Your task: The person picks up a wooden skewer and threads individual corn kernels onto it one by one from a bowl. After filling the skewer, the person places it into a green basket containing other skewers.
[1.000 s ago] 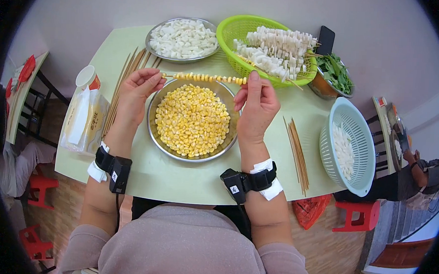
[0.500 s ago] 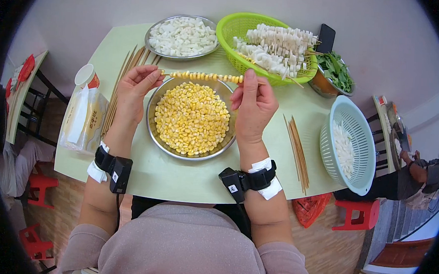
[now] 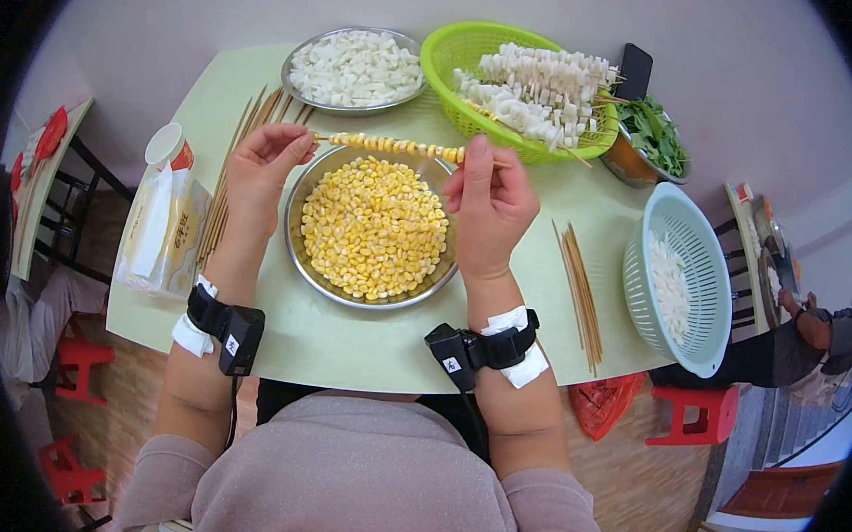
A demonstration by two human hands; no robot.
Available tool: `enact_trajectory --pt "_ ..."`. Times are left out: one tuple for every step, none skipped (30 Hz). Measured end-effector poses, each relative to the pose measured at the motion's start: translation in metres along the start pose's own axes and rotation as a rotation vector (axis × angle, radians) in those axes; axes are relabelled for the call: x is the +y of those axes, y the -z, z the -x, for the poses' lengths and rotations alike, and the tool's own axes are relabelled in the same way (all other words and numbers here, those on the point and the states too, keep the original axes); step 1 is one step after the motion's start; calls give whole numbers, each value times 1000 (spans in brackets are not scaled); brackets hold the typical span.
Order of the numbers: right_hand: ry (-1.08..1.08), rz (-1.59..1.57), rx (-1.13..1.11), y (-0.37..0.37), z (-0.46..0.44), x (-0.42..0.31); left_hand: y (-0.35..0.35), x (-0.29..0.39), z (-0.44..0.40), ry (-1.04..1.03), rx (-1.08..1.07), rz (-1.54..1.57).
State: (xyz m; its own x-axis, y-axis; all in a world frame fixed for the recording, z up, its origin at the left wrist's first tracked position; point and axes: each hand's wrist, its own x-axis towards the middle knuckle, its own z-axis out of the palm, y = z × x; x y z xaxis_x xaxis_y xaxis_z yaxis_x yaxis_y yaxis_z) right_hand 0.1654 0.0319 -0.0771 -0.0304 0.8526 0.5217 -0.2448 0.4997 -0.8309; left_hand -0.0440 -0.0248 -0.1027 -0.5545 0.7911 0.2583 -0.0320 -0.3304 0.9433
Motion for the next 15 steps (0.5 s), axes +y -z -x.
enact_trajectory --pt "-2 0 0 -1 2 -1 0 -1 0 -53 11 -66" --pt "31 13 -25 -1 3 -2 0 -1 0 -52 12 -67" --pt "66 26 -50 -2 5 -3 0 -2 0 -85 15 -105" --pt "66 25 -51 -1 5 -3 0 -2 0 -119 19 -143" --pt "79 17 -89 -1 6 -3 1 -2 0 -121 21 -143" --pt "92 9 -128 -1 6 -3 0 -1 0 -128 38 -127" --pt "93 9 -129 -2 6 -3 0 0 1 -134 55 -111" --pt "88 -12 -165 -2 5 -3 1 1 0 -134 56 -111" --pt "82 -31 -201 -2 5 -3 2 2 -1 -109 66 -11" --pt "82 -32 -200 -2 4 -3 3 2 -3 -84 75 90" --pt "68 -33 -207 -2 4 -3 5 2 -4 -84 74 89" --pt "53 -34 -215 -2 4 -3 8 2 -5 -23 86 162" --pt "52 -34 -215 -3 5 -2 9 2 -6 38 98 235" --pt "34 -48 -210 -3 5 -2 10 2 -6 38 99 235" --pt "16 -63 -207 -4 5 -2 11 2 -7 51 92 310"
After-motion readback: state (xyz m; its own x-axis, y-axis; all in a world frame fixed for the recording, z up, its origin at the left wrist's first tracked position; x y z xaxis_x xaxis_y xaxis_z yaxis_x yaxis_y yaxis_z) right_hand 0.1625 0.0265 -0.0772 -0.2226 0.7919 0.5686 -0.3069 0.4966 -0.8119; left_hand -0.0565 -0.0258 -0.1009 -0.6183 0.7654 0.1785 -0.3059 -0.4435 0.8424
